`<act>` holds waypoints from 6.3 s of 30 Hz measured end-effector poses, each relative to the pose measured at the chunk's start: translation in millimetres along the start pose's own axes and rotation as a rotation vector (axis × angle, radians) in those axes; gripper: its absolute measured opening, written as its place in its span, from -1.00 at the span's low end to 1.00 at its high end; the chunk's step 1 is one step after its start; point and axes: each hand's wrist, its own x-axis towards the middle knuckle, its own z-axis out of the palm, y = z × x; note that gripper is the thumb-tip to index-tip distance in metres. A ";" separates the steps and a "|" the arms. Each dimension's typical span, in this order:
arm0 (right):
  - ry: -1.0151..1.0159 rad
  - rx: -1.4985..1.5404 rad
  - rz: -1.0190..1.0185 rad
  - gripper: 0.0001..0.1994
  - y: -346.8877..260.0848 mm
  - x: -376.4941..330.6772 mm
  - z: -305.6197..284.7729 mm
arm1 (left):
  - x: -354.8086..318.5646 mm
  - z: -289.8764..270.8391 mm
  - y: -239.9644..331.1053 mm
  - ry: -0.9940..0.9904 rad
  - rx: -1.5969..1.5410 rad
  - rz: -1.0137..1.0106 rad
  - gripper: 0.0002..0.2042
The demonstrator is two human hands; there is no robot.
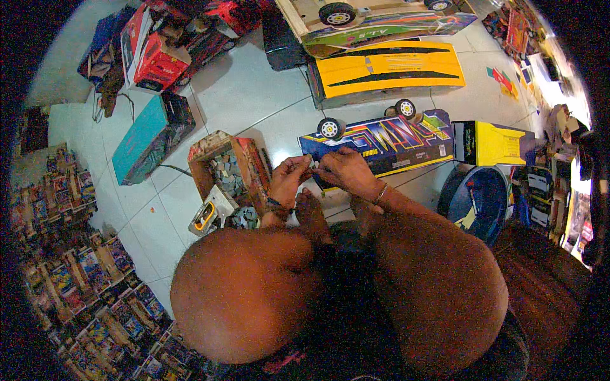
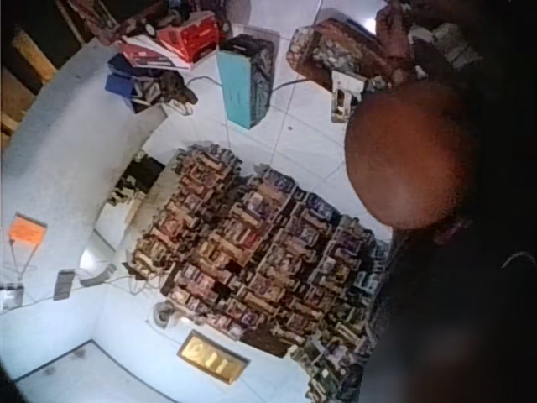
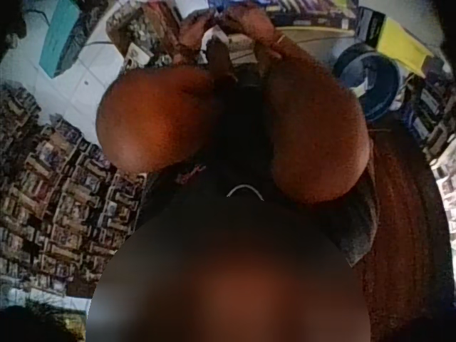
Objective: The person sits on the floor and assembles a toy car by attaching wheels to a chassis, then places the completed toy into a branded box. They use a small bottle to apply glue to the box flaps and a handheld stapler to secure the packaging.
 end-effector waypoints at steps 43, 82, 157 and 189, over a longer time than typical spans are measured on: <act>-0.314 -0.670 0.732 -0.57 54.7 -173.8 182.4 | 28.6 -25.8 -3.6 0.029 0.294 0.048 -0.68; -0.006 -0.141 1.057 -0.69 30.2 -370.9 23.1 | 33.3 -39.8 -17.4 0.017 0.446 0.111 -0.67; -0.101 0.049 0.144 -0.33 -69.1 -61.4 -92.7 | 32.4 -34.4 -24.9 -0.033 0.377 0.324 -0.74; 0.302 -0.535 -0.091 -0.54 109.9 -157.8 -53.9 | 42.0 -37.9 -50.9 -0.052 0.117 0.224 -0.74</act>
